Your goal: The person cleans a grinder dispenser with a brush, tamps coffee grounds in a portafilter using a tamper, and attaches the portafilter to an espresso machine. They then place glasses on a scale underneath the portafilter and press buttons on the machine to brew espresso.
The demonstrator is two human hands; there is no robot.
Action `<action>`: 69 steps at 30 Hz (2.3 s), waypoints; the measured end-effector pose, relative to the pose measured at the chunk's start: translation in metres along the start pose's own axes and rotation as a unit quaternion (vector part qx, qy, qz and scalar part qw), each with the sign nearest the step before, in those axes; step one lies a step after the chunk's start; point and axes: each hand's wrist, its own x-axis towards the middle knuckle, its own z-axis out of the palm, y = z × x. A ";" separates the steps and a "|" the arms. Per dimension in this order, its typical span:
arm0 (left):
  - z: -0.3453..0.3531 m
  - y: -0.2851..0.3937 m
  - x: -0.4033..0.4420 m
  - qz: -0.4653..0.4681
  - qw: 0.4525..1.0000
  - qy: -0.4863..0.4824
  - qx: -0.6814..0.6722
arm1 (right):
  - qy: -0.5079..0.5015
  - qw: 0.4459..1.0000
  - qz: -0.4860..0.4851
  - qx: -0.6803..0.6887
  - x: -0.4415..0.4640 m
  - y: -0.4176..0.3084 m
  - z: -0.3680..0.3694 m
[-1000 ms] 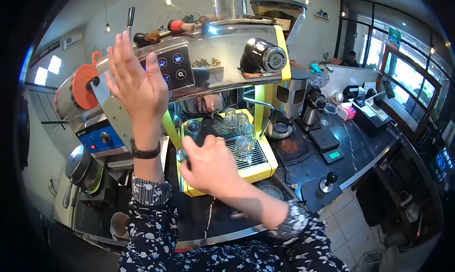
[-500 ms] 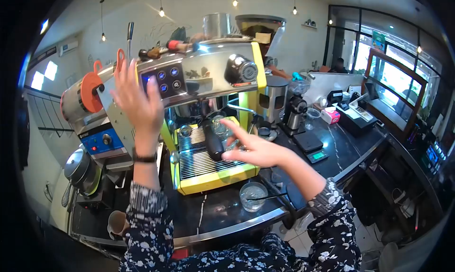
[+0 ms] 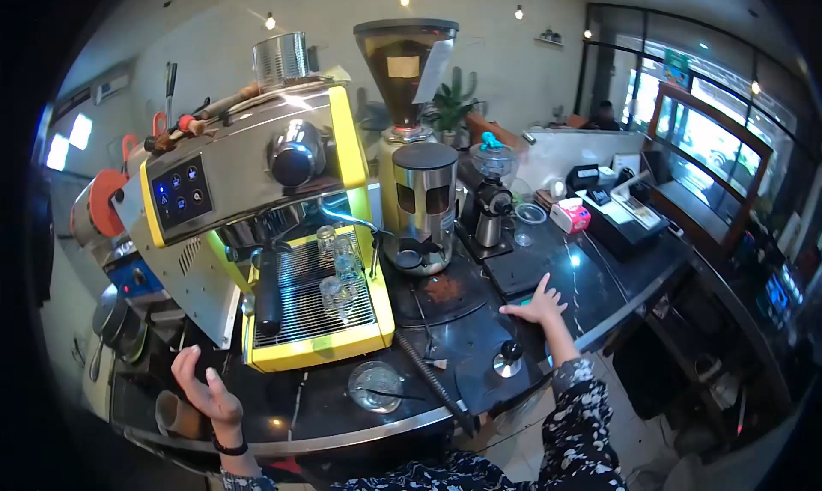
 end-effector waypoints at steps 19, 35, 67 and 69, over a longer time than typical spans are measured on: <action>0.186 0.043 0.012 -0.299 0.891 -0.318 -0.128 | 0.144 0.983 -0.091 0.075 -0.014 0.018 -0.020; 0.026 0.027 -0.027 -0.267 0.848 -0.360 -0.282 | 0.132 0.860 -0.487 0.073 -0.333 -0.094 -0.103; 0.050 -0.014 -0.072 -0.392 0.696 -0.311 -0.515 | 0.098 0.976 -0.191 -0.029 -0.170 -0.354 0.028; 0.052 -0.016 -0.070 -0.401 0.696 -0.314 -0.506 | 0.062 0.977 -0.202 -0.041 -0.158 -0.353 0.031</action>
